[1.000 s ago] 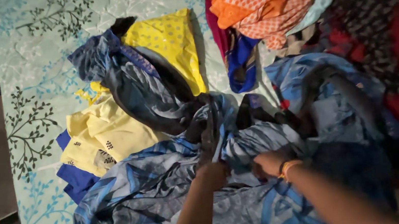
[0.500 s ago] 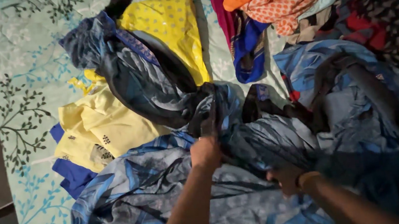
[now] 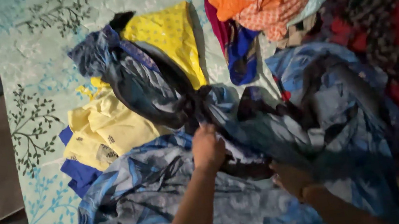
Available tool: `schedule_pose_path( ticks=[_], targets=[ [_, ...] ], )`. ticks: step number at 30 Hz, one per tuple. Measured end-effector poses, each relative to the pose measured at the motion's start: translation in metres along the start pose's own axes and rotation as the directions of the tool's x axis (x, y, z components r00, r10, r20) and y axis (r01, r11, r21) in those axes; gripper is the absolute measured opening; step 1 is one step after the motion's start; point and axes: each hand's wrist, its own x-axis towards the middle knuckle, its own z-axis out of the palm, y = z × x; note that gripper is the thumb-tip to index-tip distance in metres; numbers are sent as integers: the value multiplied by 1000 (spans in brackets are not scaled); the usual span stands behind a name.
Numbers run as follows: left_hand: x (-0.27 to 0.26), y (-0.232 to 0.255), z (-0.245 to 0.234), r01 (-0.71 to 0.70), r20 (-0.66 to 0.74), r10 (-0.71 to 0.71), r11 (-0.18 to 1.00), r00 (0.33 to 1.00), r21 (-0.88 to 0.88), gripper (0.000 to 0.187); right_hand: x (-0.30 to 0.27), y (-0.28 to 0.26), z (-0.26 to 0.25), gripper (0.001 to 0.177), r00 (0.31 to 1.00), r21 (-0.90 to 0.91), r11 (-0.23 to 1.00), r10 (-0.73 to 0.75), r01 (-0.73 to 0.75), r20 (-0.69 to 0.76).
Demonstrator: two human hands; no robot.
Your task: The person takes a patterned cloth from a bed, gathers it together, and places it onto a pink plastic hanger before hanging the hanger inside a wardrobe.
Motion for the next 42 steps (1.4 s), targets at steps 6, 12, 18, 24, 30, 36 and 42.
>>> schedule_pose_path(
  ticks=[6,12,18,24,30,36,42],
  targets=[
    [-55,14,31,101,676,-146,989,722,105,32,13,-70,-29,46,973,-189,961,219,-202,73],
    [-44,20,28,205,747,-211,973,630,103,32,14,-97,-16,34,986,-242,959,160,-147,36],
    [-30,12,56,157,701,-193,981,686,117,31,26,-82,-7,16,997,-333,943,-35,9,-74],
    [-9,8,42,47,660,-111,992,743,113,49,59,-90,-54,21,985,-67,986,157,-153,69],
    [19,30,-10,308,698,-147,945,701,-110,45,101,-116,-104,31,960,219,958,-128,184,-247],
    [42,16,-13,122,428,31,938,903,-326,37,113,-126,-156,23,910,270,919,-175,288,-376],
    [102,46,-88,-94,187,162,940,969,-329,30,90,-162,-319,29,982,512,838,-150,189,-117]
  ],
)
